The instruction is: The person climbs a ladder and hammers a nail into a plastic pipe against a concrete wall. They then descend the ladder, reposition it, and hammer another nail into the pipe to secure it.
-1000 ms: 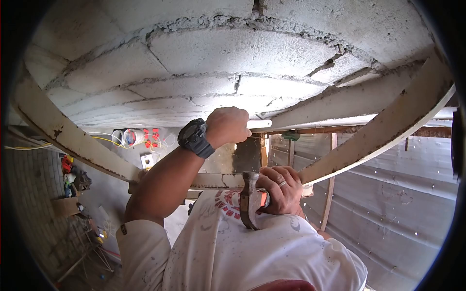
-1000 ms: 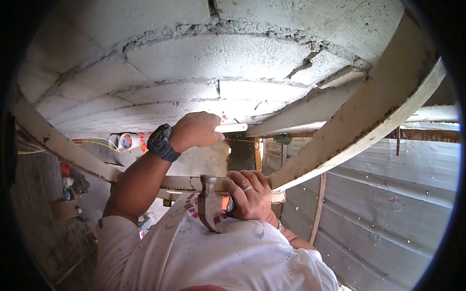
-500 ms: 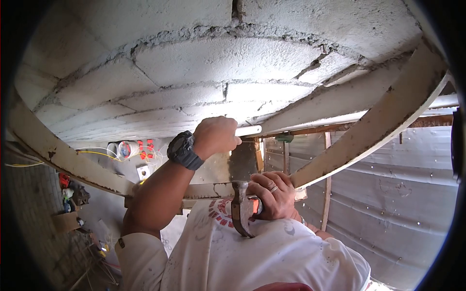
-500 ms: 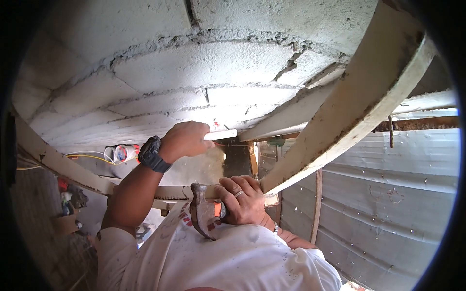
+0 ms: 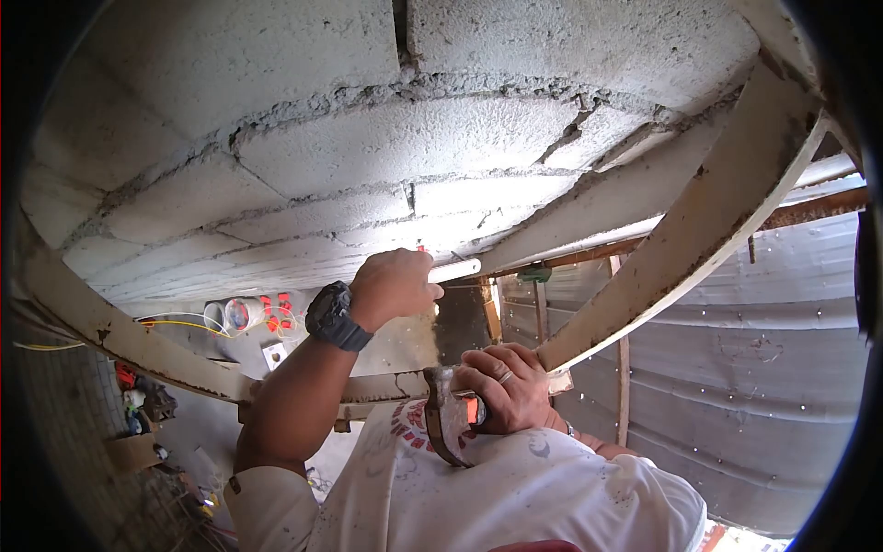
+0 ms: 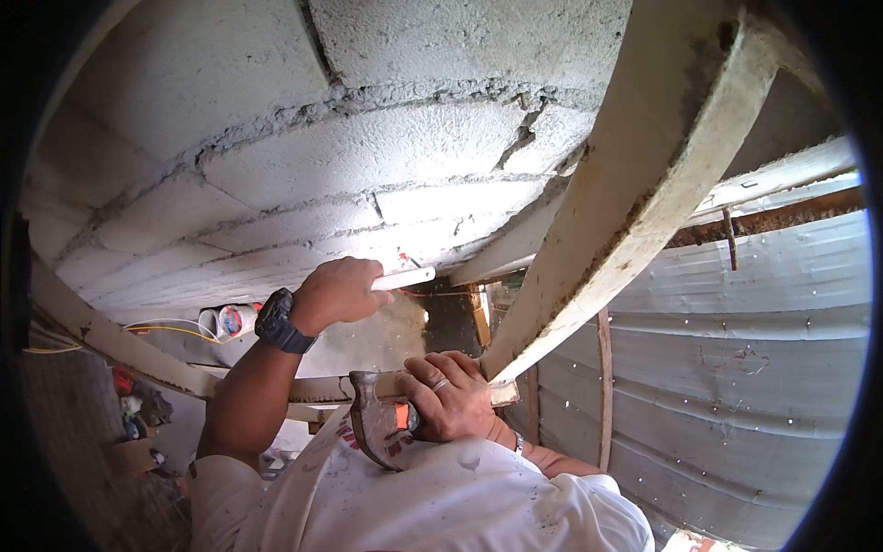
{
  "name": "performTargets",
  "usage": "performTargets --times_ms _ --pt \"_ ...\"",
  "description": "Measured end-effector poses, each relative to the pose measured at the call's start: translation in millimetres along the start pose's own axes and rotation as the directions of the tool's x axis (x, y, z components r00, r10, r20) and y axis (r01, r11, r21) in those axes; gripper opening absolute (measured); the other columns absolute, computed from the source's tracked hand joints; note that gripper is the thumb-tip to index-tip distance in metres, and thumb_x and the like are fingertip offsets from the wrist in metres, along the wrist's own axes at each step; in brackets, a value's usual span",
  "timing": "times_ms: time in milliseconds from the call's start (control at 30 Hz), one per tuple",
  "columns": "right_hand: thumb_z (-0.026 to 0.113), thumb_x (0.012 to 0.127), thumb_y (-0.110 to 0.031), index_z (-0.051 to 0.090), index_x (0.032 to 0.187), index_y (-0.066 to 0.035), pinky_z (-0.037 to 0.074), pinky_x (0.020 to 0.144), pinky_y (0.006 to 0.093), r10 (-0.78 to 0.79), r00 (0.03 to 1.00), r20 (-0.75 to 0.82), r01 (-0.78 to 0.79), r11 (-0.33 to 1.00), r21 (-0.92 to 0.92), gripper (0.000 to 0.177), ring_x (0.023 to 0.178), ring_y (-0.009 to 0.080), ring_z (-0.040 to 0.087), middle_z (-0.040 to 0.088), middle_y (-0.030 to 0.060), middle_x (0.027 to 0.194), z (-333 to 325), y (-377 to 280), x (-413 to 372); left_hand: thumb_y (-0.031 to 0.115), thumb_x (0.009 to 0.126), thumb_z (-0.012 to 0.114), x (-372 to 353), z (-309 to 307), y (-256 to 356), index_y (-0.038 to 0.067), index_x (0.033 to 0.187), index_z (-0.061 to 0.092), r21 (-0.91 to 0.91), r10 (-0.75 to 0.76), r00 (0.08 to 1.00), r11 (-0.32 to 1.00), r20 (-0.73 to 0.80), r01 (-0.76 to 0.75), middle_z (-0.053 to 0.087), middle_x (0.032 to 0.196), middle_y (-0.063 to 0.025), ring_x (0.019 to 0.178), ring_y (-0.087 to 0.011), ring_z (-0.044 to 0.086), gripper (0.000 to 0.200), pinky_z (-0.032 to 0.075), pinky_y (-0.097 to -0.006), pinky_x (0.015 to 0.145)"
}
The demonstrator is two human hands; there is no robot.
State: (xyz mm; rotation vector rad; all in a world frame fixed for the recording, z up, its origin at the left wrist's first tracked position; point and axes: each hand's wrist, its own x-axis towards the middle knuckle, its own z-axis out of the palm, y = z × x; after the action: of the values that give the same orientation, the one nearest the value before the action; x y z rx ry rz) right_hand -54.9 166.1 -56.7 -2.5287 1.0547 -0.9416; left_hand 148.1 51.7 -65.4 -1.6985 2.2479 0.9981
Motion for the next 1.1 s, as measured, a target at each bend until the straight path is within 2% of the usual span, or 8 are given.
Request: performTargets --times_ms 300,367,600,700,767,800,967,1100 --pt "0.071 0.063 -0.015 0.061 0.094 -0.008 0.051 0.074 0.0388 0.005 1.000 -0.008 -0.005 1.000 -0.006 0.034 0.080 0.0247 0.065 0.066 0.0080 0.093 -2.4 -1.8 2.9 0.033 0.079 0.067 1.3 7.5 0.4 0.001 0.091 0.066 0.023 0.067 0.993 0.998 -0.093 -0.065 0.067 0.090 -0.0194 0.089 -0.0343 0.065 0.034 0.051 -0.0440 0.079" --pt "0.071 0.061 -0.016 0.061 0.095 -0.009 0.051 0.075 0.0392 0.012 1.000 -0.013 -0.012 1.000 -0.011 0.036 0.081 0.0248 0.065 0.066 0.0079 0.094 0.4 -1.6 1.1 0.034 0.080 0.064 1.4 1.8 2.8 0.001 0.100 0.063 0.003 0.020 1.000 1.000 -0.009 -0.020 0.065 0.097 -0.0218 0.095 -0.0369 0.062 0.039 0.048 -0.0451 0.084" --pt "0.071 0.053 -0.014 0.061 0.099 -0.009 0.048 0.085 0.0422 0.087 0.993 0.081 -0.091 0.995 0.044 0.047 0.092 0.0281 0.062 0.063 0.0086 0.103 -9.3 -7.3 -0.2 0.034 0.079 0.064 3.1 3.3 3.9 0.001 0.101 0.064 0.048 0.020 1.000 0.999 -0.009 -0.020 0.066 0.098 -0.0211 0.097 -0.0367 0.062 0.039 0.048 -0.0444 0.085" --pt "0.071 0.052 -0.014 0.061 0.100 -0.009 0.047 0.086 0.0430 0.061 0.998 0.020 -0.062 0.998 0.024 0.049 0.094 0.0284 0.061 0.063 0.0080 0.104 -5.2 -6.5 -3.9 0.035 0.079 0.064 7.1 7.4 -0.5 0.001 0.103 0.064 0.072 0.061 0.997 0.996 -0.039 -0.058 0.065 0.100 -0.0216 0.098 -0.0369 0.061 0.041 0.048 -0.0434 0.086" --pt "0.071 0.053 -0.013 0.060 0.099 -0.010 0.048 0.085 0.0431 0.079 0.997 0.015 -0.079 0.997 0.010 0.047 0.093 0.0283 0.061 0.063 0.0077 0.102 -6.7 -8.8 -3.8 0.036 0.080 0.064 8.2 6.1 0.2 0.001 0.104 0.064 0.086 0.053 0.999 0.995 -0.010 -0.052 0.065 0.102 -0.0223 0.100 -0.0368 0.061 0.043 0.048 -0.0425 0.086" --pt "0.071 0.053 -0.013 0.060 0.098 -0.009 0.048 0.085 0.0428 0.078 0.997 0.005 -0.078 0.997 0.017 0.047 0.093 0.0279 0.061 0.063 0.0076 0.102 -5.6 -9.4 -4.6 0.036 0.077 0.068 7.7 6.1 1.4 0.002 0.096 0.067 0.082 0.051 0.998 0.996 -0.048 -0.047 0.066 0.100 -0.0202 0.097 -0.0347 0.063 0.039 0.050 -0.0412 0.085" --pt "0.073 0.060 -0.015 0.060 0.095 -0.009 0.046 0.088 0.0428 0.086 0.996 -0.032 -0.085 0.996 0.034 0.037 0.092 0.0269 0.062 0.064 0.0070 0.099 -2.9 -11.8 -9.4 0.039 0.078 0.068 11.8 4.2 5.7 0.001 0.101 0.067 0.121 0.079 0.997 0.989 0.007 -0.079 0.065 0.104 -0.0218 0.100 -0.0355 0.062 0.045 0.049 -0.0411 0.086" --pt "0.073 0.060 -0.015 0.062 0.095 -0.011 0.046 0.088 0.0410 0.082 0.996 -0.038 -0.081 0.996 0.026 0.037 0.093 0.0263 0.061 0.064 0.0061 0.099 -3.8 -13.6 -11.8 0.034 0.078 0.069 7.6 2.4 7.1 -0.002 0.100 0.066 0.145 0.170 0.984 0.976 -0.058 -0.160 0.067 0.089 -0.0219 0.085 -0.0344 0.065 0.041 0.051 -0.0391 0.077"
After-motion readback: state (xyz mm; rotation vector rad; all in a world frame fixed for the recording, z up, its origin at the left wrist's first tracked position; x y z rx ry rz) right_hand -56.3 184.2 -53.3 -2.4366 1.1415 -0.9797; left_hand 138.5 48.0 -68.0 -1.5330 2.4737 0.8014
